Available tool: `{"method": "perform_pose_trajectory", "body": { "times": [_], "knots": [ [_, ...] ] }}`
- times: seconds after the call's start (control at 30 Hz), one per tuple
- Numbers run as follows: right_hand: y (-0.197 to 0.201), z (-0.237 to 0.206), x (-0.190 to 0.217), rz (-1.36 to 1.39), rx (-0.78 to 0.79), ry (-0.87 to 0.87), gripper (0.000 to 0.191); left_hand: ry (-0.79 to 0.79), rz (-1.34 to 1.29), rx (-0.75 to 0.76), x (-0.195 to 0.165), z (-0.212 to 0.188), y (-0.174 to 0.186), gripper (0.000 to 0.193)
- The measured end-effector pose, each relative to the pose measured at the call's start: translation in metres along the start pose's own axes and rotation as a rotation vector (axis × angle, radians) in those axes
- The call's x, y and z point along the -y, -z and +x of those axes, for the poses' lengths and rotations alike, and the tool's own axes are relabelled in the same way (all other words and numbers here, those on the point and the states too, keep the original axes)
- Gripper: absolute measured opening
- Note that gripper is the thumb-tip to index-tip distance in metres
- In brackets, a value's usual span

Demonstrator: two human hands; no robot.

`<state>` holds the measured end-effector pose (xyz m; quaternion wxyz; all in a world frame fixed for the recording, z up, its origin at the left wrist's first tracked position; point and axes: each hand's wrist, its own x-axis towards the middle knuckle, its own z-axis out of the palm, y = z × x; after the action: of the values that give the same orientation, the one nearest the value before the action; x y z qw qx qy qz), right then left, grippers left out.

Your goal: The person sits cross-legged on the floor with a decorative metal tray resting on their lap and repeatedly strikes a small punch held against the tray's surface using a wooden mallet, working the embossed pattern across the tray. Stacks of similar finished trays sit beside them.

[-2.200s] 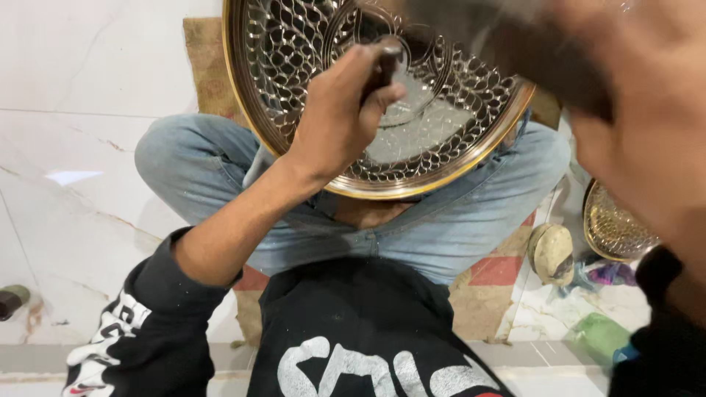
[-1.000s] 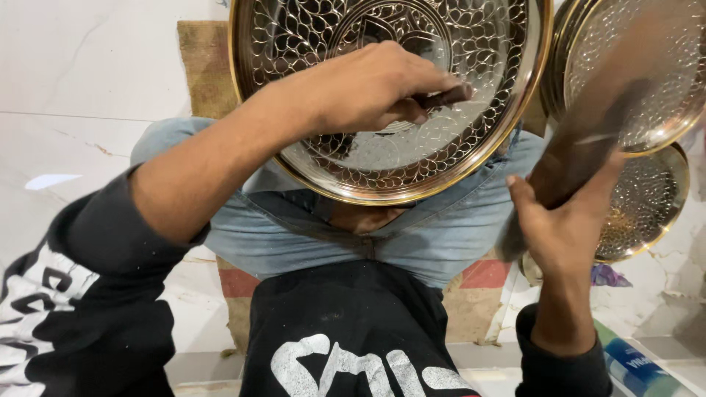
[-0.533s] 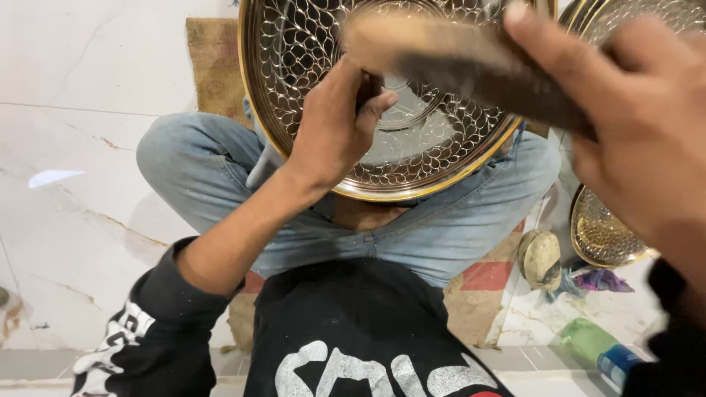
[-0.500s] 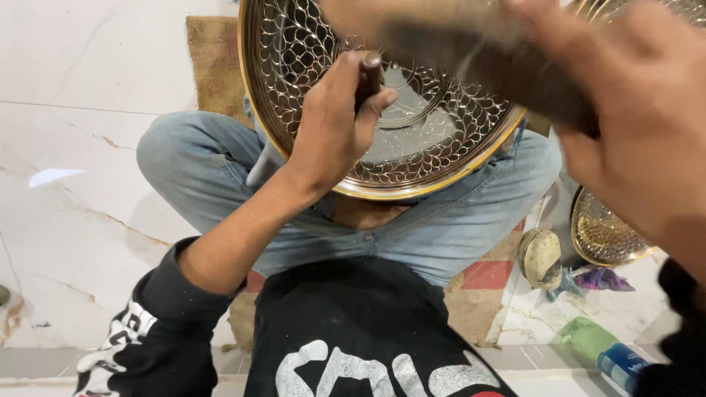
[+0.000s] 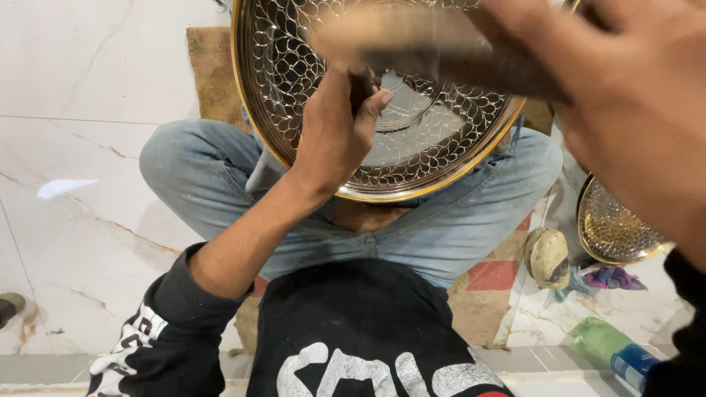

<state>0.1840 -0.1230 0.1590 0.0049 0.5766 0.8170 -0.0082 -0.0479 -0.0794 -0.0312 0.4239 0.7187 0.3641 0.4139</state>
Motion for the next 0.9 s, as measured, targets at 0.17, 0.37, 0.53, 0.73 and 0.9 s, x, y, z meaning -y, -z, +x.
{"method": "perform_pose_trajectory", "body": {
  "times": [0.17,0.37,0.53,0.73,0.9],
  "knots": [
    [0.007,0.01,0.011,0.257,-0.041,-0.087,0.053,-0.049,0.055,0.062,-0.005,0.012,0.005,0.025],
    [-0.033,-0.067,-0.002,0.218,-0.045,-0.343,0.069,-0.17,0.106,0.369,-0.004,0.044,0.012,0.028],
    [-0.081,-0.117,0.023,0.272,-0.12,-0.543,0.078,-0.378,0.079,0.55,0.002,0.067,0.003,0.031],
    [-0.124,-0.146,0.062,0.357,-0.149,-0.803,0.096,-0.291,-0.018,0.454,-0.004,0.08,0.008,0.03],
    [-0.13,-0.152,0.059,0.699,-0.323,-0.874,0.089,0.037,0.164,-0.312,-0.015,0.033,0.038,0.02]
  ]
}}
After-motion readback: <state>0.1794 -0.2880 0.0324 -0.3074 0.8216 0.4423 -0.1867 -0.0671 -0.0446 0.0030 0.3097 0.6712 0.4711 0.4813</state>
